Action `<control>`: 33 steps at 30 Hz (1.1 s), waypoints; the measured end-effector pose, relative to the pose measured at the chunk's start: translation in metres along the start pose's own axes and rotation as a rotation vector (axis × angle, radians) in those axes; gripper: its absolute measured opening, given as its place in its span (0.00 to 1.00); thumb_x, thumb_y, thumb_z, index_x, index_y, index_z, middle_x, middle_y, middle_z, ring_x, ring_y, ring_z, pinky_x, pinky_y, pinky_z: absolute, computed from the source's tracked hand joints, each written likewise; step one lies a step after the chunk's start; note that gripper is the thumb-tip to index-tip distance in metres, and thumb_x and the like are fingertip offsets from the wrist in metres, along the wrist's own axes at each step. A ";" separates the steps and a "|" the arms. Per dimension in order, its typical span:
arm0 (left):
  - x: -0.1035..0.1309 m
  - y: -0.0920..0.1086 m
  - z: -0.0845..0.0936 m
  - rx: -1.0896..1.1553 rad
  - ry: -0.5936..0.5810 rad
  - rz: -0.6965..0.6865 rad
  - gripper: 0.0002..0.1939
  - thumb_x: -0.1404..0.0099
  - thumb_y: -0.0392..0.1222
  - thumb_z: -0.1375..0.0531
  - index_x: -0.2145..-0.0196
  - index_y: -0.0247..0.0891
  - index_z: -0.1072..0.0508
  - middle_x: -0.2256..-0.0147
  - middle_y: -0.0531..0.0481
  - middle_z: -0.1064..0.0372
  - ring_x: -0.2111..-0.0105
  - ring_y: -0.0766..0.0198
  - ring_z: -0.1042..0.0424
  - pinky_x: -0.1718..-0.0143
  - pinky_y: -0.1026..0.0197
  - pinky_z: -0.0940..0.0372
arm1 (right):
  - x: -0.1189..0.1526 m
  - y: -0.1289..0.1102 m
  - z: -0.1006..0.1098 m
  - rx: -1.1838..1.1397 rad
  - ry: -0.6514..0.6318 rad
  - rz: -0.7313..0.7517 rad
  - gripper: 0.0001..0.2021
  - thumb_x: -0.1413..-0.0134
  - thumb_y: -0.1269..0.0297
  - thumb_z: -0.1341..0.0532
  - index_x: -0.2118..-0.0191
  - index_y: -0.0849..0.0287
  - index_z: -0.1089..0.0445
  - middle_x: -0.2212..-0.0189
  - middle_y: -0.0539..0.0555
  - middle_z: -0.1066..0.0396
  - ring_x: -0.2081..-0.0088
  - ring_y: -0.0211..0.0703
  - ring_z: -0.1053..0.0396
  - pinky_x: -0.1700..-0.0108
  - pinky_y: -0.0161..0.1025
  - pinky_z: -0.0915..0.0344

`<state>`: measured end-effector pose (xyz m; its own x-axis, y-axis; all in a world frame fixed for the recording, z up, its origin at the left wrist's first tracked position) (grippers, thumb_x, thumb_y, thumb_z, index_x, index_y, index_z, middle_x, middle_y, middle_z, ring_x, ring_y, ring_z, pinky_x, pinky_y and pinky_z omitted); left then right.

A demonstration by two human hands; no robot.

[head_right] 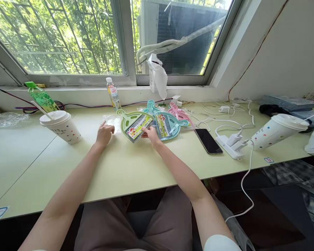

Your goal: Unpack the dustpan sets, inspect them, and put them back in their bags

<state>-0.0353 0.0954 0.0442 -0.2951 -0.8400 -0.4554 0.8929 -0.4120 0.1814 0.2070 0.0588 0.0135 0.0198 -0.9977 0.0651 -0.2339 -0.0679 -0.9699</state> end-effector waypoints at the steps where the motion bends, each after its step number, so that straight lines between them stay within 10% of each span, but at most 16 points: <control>1: 0.001 -0.010 0.009 -0.030 0.071 0.052 0.19 0.45 0.27 0.53 0.76 0.42 0.24 0.76 0.48 0.30 0.70 0.58 0.28 0.34 0.46 0.51 | 0.000 0.000 0.000 0.004 -0.001 0.000 0.05 0.43 0.68 0.35 0.62 0.61 0.31 0.70 0.53 0.21 0.73 0.36 0.26 0.69 0.33 0.27; 6: 0.006 -0.026 0.029 0.031 0.263 0.195 0.19 0.38 0.30 0.54 0.63 0.40 0.24 0.64 0.45 0.25 0.60 0.56 0.26 0.38 0.47 0.44 | 0.001 -0.001 0.000 0.021 -0.003 -0.003 0.03 0.42 0.69 0.37 0.63 0.61 0.31 0.71 0.52 0.21 0.74 0.36 0.26 0.70 0.32 0.27; 10: -0.002 0.005 -0.015 0.113 -0.009 0.088 0.23 0.35 0.44 0.46 0.43 0.36 0.33 0.43 0.39 0.32 0.42 0.49 0.36 0.41 0.48 0.41 | -0.001 0.000 0.002 0.030 0.011 -0.007 0.01 0.41 0.70 0.38 0.64 0.61 0.31 0.72 0.51 0.22 0.75 0.36 0.27 0.70 0.32 0.27; 16: -0.001 0.003 -0.034 0.099 -0.159 0.131 0.19 0.33 0.39 0.50 0.50 0.39 0.23 0.44 0.42 0.29 0.45 0.48 0.31 0.42 0.49 0.40 | 0.000 0.000 0.000 0.049 -0.010 0.004 0.01 0.39 0.71 0.40 0.63 0.62 0.31 0.70 0.53 0.21 0.74 0.37 0.26 0.70 0.33 0.27; 27: 0.001 -0.030 -0.009 0.098 0.042 0.237 0.19 0.41 0.28 0.48 0.63 0.39 0.19 0.57 0.41 0.26 0.58 0.53 0.27 0.54 0.54 0.32 | 0.003 0.005 -0.008 0.096 -0.031 -0.039 0.01 0.40 0.72 0.38 0.63 0.62 0.30 0.69 0.54 0.20 0.72 0.39 0.23 0.64 0.39 0.23; 33: 0.011 -0.028 0.044 0.244 0.482 0.230 0.17 0.38 0.28 0.49 0.68 0.39 0.21 0.61 0.43 0.29 0.56 0.53 0.29 0.52 0.51 0.34 | 0.005 0.007 -0.012 0.171 -0.040 -0.052 0.07 0.45 0.68 0.33 0.63 0.63 0.30 0.68 0.55 0.21 0.74 0.38 0.25 0.71 0.36 0.24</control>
Point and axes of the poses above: each hand's wrist, its own x-axis away from the middle knuckle, its own z-axis out of the back of the hand, y = z × x, the point moved 10 cm from there along -x, towards the middle knuckle
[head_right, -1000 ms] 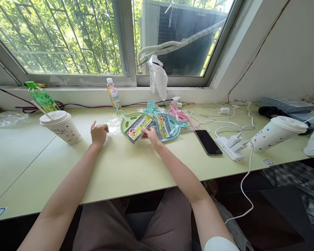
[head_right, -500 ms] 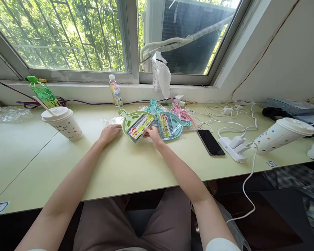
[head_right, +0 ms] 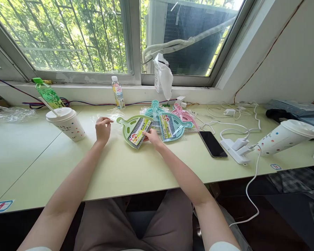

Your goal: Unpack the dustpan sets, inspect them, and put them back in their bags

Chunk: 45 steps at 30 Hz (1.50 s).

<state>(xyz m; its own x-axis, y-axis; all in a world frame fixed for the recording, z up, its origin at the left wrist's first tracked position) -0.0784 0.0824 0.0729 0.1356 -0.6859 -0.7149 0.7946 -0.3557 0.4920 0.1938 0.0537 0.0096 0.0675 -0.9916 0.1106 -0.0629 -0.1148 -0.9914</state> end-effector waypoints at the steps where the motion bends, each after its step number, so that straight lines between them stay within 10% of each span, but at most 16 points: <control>1: -0.001 0.002 0.009 0.035 0.068 -0.002 0.16 0.37 0.28 0.48 0.68 0.40 0.21 0.61 0.43 0.30 0.56 0.54 0.30 0.52 0.51 0.34 | -0.001 0.000 0.002 0.015 0.014 0.003 0.06 0.45 0.69 0.33 0.64 0.63 0.31 0.68 0.55 0.21 0.76 0.37 0.26 0.74 0.34 0.26; 6: 0.000 0.005 0.026 0.139 0.247 0.015 0.15 0.34 0.31 0.47 0.61 0.40 0.21 0.59 0.44 0.31 0.56 0.57 0.30 0.52 0.53 0.35 | -0.005 0.002 0.016 0.018 0.092 0.013 0.03 0.43 0.71 0.36 0.66 0.62 0.32 0.70 0.54 0.22 0.79 0.33 0.30 0.80 0.29 0.31; 13: 0.007 0.031 -0.001 0.189 0.061 -0.094 0.15 0.31 0.35 0.47 0.57 0.42 0.20 0.58 0.45 0.29 0.56 0.60 0.30 0.51 0.56 0.35 | -0.003 -0.002 0.004 -0.094 -0.011 0.045 0.02 0.43 0.71 0.37 0.64 0.61 0.30 0.69 0.53 0.21 0.75 0.36 0.27 0.73 0.33 0.27; 23: 0.014 0.056 -0.001 0.199 0.036 -0.078 0.15 0.27 0.41 0.50 0.52 0.42 0.25 0.56 0.44 0.27 0.53 0.57 0.31 0.46 0.53 0.38 | 0.001 -0.006 0.023 -0.238 0.189 0.152 0.06 0.43 0.63 0.36 0.63 0.59 0.32 0.66 0.53 0.21 0.66 0.42 0.23 0.60 0.41 0.22; 33: 0.025 0.089 -0.008 0.233 -0.064 -0.097 0.12 0.28 0.43 0.49 0.55 0.42 0.27 0.55 0.44 0.26 0.49 0.55 0.32 0.43 0.50 0.41 | 0.007 -0.009 -0.002 -0.173 0.030 0.137 0.12 0.49 0.59 0.31 0.63 0.59 0.31 0.65 0.54 0.21 0.63 0.45 0.22 0.63 0.41 0.22; 39: 0.019 0.051 0.011 0.356 0.147 0.296 0.30 0.31 0.55 0.44 0.36 0.46 0.44 0.34 0.39 0.48 0.30 0.51 0.55 0.35 0.44 0.51 | 0.007 -0.018 0.007 -0.240 0.056 0.203 0.14 0.50 0.55 0.31 0.63 0.58 0.31 0.62 0.54 0.21 0.58 0.48 0.23 0.56 0.46 0.22; 45: 0.013 0.038 -0.054 1.133 -0.275 0.526 0.30 0.37 0.64 0.43 0.47 0.39 0.31 0.46 0.39 0.29 0.43 0.48 0.31 0.45 0.49 0.34 | 0.010 -0.014 -0.009 -0.199 -0.035 0.162 0.17 0.55 0.55 0.28 0.63 0.59 0.30 0.63 0.56 0.21 0.58 0.50 0.22 0.55 0.48 0.23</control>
Point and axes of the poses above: each hand's wrist, its own x-axis away from the middle knuckle, its own z-axis out of the back of the hand, y = z × x, the point moved 10 cm from there along -x, towards the middle knuckle
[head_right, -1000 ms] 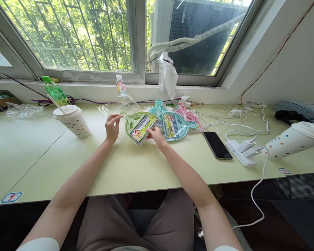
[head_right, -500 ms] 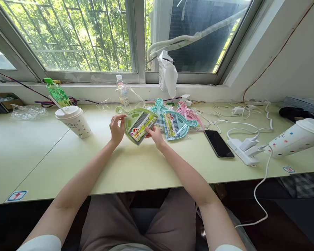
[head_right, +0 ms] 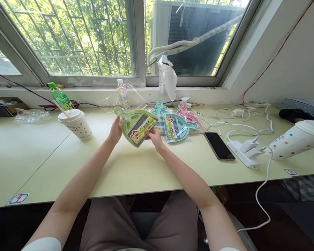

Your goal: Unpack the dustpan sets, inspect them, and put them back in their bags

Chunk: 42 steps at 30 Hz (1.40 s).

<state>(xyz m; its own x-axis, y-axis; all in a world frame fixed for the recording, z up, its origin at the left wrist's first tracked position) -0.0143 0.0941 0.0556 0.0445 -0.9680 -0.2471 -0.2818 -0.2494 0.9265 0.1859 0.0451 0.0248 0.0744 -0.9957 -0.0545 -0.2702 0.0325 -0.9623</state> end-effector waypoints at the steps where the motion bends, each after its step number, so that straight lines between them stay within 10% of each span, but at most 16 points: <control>1: 0.000 -0.007 -0.002 0.047 -0.016 0.049 0.29 0.39 0.62 0.39 0.50 0.37 0.29 0.49 0.40 0.27 0.46 0.48 0.29 0.47 0.50 0.33 | 0.000 0.001 -0.001 -0.009 -0.001 0.001 0.17 0.56 0.55 0.28 0.63 0.59 0.30 0.62 0.56 0.21 0.57 0.50 0.23 0.54 0.49 0.23; 10: 0.036 -0.032 -0.049 -0.002 -0.525 0.304 0.29 0.43 0.54 0.32 0.46 0.41 0.26 0.47 0.40 0.27 0.47 0.50 0.27 0.47 0.50 0.32 | 0.000 -0.010 0.020 -0.188 0.175 0.126 0.15 0.50 0.56 0.31 0.60 0.56 0.31 0.55 0.56 0.23 0.51 0.50 0.25 0.50 0.50 0.24; 18: 0.027 -0.020 -0.041 0.134 -0.365 0.228 0.22 0.40 0.50 0.34 0.50 0.41 0.26 0.49 0.45 0.25 0.47 0.50 0.27 0.43 0.49 0.35 | -0.003 -0.002 0.006 -0.117 0.052 0.062 0.17 0.54 0.55 0.29 0.62 0.59 0.29 0.60 0.57 0.21 0.53 0.51 0.24 0.50 0.52 0.24; 26: 0.062 -0.054 -0.084 0.103 -0.667 0.453 0.23 0.37 0.53 0.36 0.46 0.46 0.26 0.40 0.43 0.34 0.39 0.49 0.35 0.42 0.46 0.38 | -0.006 -0.012 0.033 -0.206 0.242 0.186 0.17 0.54 0.56 0.30 0.60 0.54 0.32 0.55 0.56 0.23 0.49 0.50 0.26 0.49 0.50 0.24; 30: 0.047 -0.033 -0.079 0.164 -0.486 0.276 0.24 0.36 0.59 0.39 0.47 0.47 0.27 0.42 0.46 0.31 0.39 0.53 0.36 0.42 0.51 0.38 | -0.011 -0.006 0.035 -0.201 0.226 0.141 0.16 0.54 0.57 0.29 0.62 0.55 0.32 0.55 0.56 0.23 0.49 0.50 0.25 0.47 0.49 0.25; 36: 0.018 -0.015 -0.021 0.258 -0.027 0.148 0.27 0.41 0.45 0.34 0.45 0.42 0.31 0.51 0.48 0.25 0.51 0.59 0.26 0.52 0.60 0.31 | -0.015 0.014 0.012 -0.141 0.057 -0.011 0.18 0.60 0.59 0.25 0.65 0.59 0.30 0.64 0.56 0.21 0.56 0.51 0.22 0.50 0.52 0.24; 42: 0.023 -0.033 -0.030 0.260 -0.027 0.221 0.25 0.44 0.38 0.31 0.49 0.39 0.30 0.57 0.50 0.23 0.60 0.63 0.24 0.60 0.64 0.30 | -0.010 0.005 0.018 -0.194 0.127 0.060 0.19 0.61 0.60 0.25 0.63 0.59 0.28 0.64 0.54 0.21 0.56 0.50 0.23 0.49 0.52 0.25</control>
Point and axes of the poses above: each hand's wrist, its own x-axis away from the middle knuckle, its own z-axis out of the back of the hand, y = z × x, the point moved 10 cm from there along -x, towards the middle knuckle
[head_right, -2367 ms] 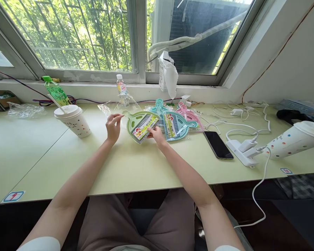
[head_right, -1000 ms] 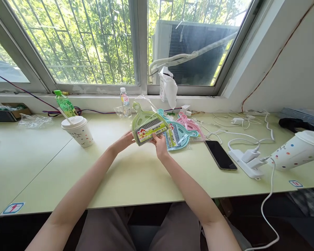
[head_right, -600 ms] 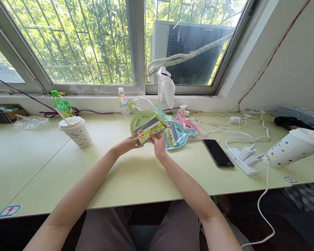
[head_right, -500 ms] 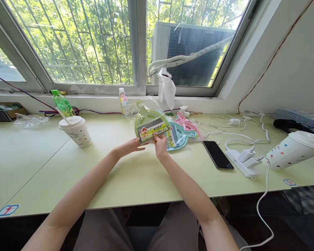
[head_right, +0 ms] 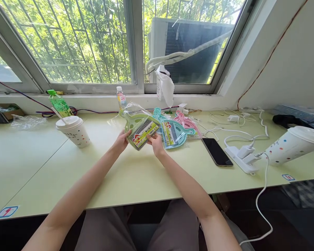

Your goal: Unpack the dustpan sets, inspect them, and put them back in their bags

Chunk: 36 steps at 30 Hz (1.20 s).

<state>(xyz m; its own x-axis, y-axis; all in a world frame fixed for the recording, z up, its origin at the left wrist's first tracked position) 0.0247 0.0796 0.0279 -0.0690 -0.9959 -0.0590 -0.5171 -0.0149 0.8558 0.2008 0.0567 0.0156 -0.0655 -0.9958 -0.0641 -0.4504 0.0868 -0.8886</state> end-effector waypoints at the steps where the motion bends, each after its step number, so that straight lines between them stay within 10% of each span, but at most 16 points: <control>1: 0.002 -0.004 -0.004 0.000 -0.013 0.004 0.25 0.44 0.39 0.31 0.49 0.40 0.30 0.56 0.49 0.24 0.59 0.62 0.24 0.59 0.63 0.30 | 0.002 0.000 0.002 -0.025 0.028 0.015 0.18 0.60 0.61 0.26 0.62 0.58 0.29 0.62 0.54 0.21 0.55 0.50 0.23 0.49 0.52 0.25; 22: 0.016 -0.043 -0.022 -0.067 -0.026 0.169 0.25 0.39 0.53 0.34 0.49 0.37 0.30 0.53 0.41 0.24 0.54 0.53 0.24 0.56 0.54 0.29 | 0.016 -0.001 0.022 -0.035 0.285 0.181 0.18 0.57 0.59 0.30 0.60 0.58 0.33 0.62 0.55 0.23 0.57 0.46 0.25 0.53 0.49 0.24; 31: 0.018 -0.023 -0.026 -0.262 -0.028 -0.132 0.37 0.52 0.47 0.26 0.48 0.38 0.35 0.49 0.42 0.28 0.49 0.52 0.29 0.48 0.54 0.34 | 0.010 -0.008 0.012 -0.022 0.189 0.138 0.16 0.56 0.61 0.31 0.61 0.57 0.31 0.58 0.55 0.23 0.56 0.46 0.25 0.52 0.46 0.25; 36: 0.008 -0.023 -0.014 -0.266 -0.037 -0.087 0.34 0.48 0.50 0.28 0.49 0.39 0.37 0.50 0.41 0.28 0.58 0.54 0.24 0.59 0.51 0.28 | -0.001 -0.011 -0.003 -0.176 0.040 0.037 0.11 0.51 0.58 0.37 0.61 0.56 0.31 0.60 0.52 0.24 0.55 0.44 0.26 0.53 0.42 0.26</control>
<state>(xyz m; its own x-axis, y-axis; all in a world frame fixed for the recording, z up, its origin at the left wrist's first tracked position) 0.0481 0.0707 0.0156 -0.0679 -0.9859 -0.1532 -0.2807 -0.1284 0.9511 0.2032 0.0565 0.0264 -0.1189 -0.9902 -0.0739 -0.5958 0.1307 -0.7924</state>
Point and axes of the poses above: each hand's wrist, its own x-axis away from the middle knuckle, its own z-axis out of the back of the hand, y = z × x, the point moved 10 cm from there along -x, towards the middle knuckle
